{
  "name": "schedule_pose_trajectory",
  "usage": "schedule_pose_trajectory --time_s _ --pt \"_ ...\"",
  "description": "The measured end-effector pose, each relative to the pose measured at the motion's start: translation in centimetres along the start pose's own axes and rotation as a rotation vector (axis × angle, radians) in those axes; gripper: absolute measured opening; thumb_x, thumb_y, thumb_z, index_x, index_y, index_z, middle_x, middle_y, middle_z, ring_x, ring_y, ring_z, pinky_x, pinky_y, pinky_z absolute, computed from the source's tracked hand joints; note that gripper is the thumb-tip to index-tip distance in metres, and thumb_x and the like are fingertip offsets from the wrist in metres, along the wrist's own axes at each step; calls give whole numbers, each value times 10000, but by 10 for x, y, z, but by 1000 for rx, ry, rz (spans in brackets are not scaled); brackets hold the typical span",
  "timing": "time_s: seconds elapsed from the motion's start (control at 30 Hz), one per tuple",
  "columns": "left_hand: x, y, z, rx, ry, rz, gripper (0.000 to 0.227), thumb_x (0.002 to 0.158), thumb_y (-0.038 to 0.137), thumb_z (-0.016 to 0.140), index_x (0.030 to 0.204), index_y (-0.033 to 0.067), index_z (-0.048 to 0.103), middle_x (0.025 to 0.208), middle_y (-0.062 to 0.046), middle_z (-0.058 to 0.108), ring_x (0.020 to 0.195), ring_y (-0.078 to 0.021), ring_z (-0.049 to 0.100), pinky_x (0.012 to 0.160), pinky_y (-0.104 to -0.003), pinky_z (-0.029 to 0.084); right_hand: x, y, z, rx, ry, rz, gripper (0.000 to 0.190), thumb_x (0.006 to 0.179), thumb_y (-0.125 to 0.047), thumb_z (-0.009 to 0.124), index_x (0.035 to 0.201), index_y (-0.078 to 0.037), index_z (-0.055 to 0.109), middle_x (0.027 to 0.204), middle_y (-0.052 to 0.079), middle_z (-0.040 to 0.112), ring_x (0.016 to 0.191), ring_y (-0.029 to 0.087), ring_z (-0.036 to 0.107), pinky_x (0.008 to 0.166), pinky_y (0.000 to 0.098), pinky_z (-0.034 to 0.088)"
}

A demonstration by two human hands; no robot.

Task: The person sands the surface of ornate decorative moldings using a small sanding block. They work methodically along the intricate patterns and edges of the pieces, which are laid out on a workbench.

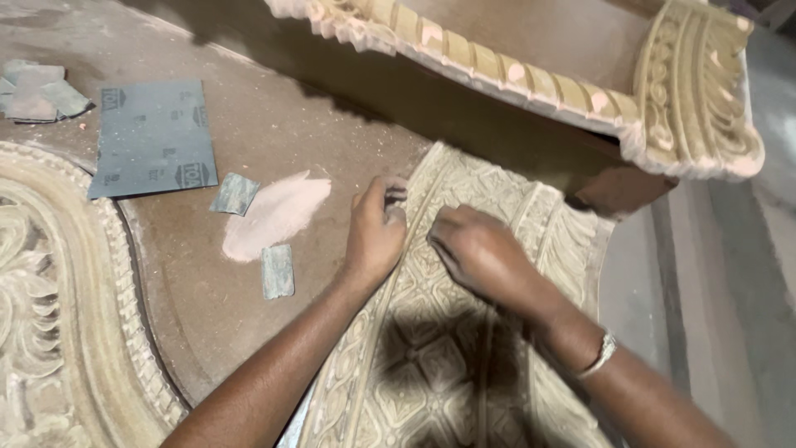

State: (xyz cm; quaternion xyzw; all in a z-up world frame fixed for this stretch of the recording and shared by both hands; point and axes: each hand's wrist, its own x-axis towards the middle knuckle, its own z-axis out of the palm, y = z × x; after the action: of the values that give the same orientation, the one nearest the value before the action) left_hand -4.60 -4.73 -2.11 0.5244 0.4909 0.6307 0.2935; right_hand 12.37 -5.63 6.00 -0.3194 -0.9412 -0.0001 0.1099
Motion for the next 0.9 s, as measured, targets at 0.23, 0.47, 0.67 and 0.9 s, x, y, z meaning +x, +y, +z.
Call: schedule_pose_trajectory --time_s 0.23,0.47,0.67,0.9 --pt "0 8 -2 90 -72 -79 299 851 -58 520 1112 12 646 1108 -152 685 1103 -275 636 1008 -426 504 -7 14 -12 17 75 9 156 904 -176 695 956 -45 760 915 115 725 855 297 695 808 436 559" --pt "-37 49 -19 797 -685 166 546 1071 284 505 1484 -37 350 1675 -268 158 1556 -398 125 1205 -546 36 -45 24 -21 149 130 265 226 942 -254 695 1028 -64 782 1005 115 746 901 289 725 801 414 572" --pt "-79 75 -33 878 -841 103 700 963 484 513 1524 88 379 1646 -241 169 1551 -384 79 1231 -540 31 -63 23 -21 36 54 293 260 914 -292 720 1005 -49 736 1008 113 739 936 316 716 821 410 572" --pt "-62 85 -29 813 -813 -41 622 971 521 552 1504 206 488 1682 -188 180 1537 -348 90 1219 -615 -11 -56 26 -19 110 41 357 265 849 -266 766 1045 -90 746 1070 79 767 979 267 739 825 403 582"
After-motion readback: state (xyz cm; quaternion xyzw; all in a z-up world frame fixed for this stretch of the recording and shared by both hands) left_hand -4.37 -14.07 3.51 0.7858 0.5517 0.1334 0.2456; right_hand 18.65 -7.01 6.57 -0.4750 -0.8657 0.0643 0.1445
